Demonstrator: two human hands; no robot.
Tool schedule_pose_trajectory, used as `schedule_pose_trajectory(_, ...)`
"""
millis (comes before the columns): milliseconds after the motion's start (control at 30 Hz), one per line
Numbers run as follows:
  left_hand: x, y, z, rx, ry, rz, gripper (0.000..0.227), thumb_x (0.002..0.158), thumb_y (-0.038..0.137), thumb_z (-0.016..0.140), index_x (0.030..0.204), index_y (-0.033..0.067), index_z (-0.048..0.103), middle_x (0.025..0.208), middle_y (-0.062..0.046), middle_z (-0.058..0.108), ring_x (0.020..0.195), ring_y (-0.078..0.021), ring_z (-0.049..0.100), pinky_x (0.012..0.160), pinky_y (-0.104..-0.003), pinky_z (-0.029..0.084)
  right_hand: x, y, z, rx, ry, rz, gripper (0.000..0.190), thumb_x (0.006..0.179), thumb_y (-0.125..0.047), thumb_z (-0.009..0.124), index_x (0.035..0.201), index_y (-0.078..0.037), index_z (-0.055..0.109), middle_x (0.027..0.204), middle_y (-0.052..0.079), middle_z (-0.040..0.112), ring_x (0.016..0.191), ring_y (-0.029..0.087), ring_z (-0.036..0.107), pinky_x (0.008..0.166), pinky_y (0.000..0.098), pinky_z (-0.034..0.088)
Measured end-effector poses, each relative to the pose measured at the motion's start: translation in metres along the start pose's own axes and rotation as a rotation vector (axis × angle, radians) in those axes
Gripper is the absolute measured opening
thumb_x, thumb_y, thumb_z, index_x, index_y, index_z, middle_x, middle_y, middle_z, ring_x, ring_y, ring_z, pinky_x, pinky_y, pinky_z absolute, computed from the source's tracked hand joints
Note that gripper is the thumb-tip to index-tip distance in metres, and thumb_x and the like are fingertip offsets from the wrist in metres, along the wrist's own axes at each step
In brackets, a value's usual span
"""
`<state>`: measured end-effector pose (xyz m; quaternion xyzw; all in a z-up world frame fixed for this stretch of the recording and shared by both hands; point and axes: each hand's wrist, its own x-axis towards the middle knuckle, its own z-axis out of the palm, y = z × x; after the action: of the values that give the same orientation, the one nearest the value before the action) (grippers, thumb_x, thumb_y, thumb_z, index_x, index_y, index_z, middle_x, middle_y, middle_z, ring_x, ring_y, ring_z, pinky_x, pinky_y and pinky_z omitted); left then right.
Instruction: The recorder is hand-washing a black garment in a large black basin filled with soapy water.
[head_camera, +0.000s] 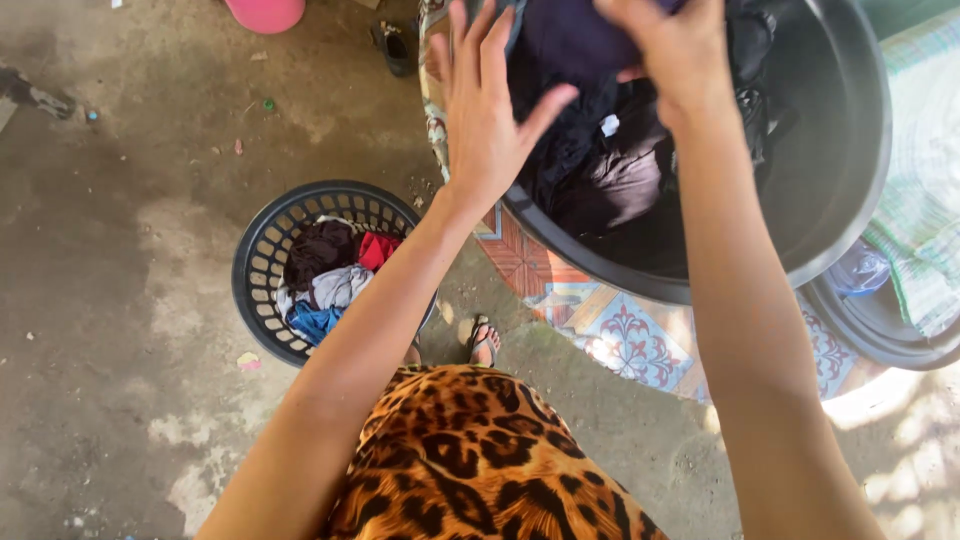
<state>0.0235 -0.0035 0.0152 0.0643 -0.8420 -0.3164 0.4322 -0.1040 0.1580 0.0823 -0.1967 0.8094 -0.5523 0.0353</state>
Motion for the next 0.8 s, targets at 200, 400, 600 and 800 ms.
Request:
schedule_pose_trajectory(200, -0.021, -0.023, -0.012, -1.103, 0.001, -0.351, 0.065, 0.102, 0.028, 0.082, 0.143, -0.0065, 0.045, 0.141, -0.017, 0.05, 0.134, -0.0281, 0.045, 0.12, -0.054, 0.034, -0.067, -0.038, 0.044, 0.468, -0.137, 0.002, 0.032, 0.108, -0.028, 0.067, 0.118, 0.002, 0.068, 0.103, 0.012, 0.074, 0.081, 0.02, 0.075, 0.062, 0.0356, 0.061)
schedule_pose_trajectory(400, -0.064, -0.081, -0.146, -1.57, 0.053, -0.848, 0.071, 0.092, 0.046, 0.077, 0.141, 0.0002, 0.053, 0.136, -0.016, 0.062, 0.126, -0.0331, 0.064, 0.11, -0.063, 0.054, -0.112, -0.089, 0.104, -0.18, -0.4, -0.393, 0.037, 0.106, -0.031, 0.071, 0.121, 0.002, 0.064, 0.102, 0.011, 0.068, 0.09, 0.016, 0.066, 0.08, 0.0312, 0.054)
schedule_pose_trajectory(600, -0.184, -0.178, -0.197, -1.106, 0.276, -1.543, 0.086, 0.073, 0.055, 0.078, 0.142, 0.0115, 0.048, 0.143, -0.015, 0.057, 0.131, -0.0375, 0.061, 0.109, -0.069, 0.051, -0.127, -0.058, 0.113, -0.167, -0.532, -0.374, 0.035, 0.102, -0.017, 0.08, 0.131, -0.003, 0.067, 0.117, 0.01, 0.064, 0.097, 0.015, 0.067, 0.083, 0.0276, 0.057)
schedule_pose_trajectory(800, -0.228, -0.23, -0.185, -1.095, 0.39, -1.768, 0.087, 0.074, 0.063, 0.072, 0.145, 0.0177, 0.049, 0.148, -0.013, 0.054, 0.137, -0.038, 0.054, 0.11, -0.069, 0.046, -0.141, -0.063, 0.101, -0.124, -0.477, -0.268, 0.031, 0.096, -0.011, 0.078, 0.125, -0.003, 0.067, 0.116, 0.007, 0.065, 0.091, 0.011, 0.067, 0.08, 0.0258, 0.055)
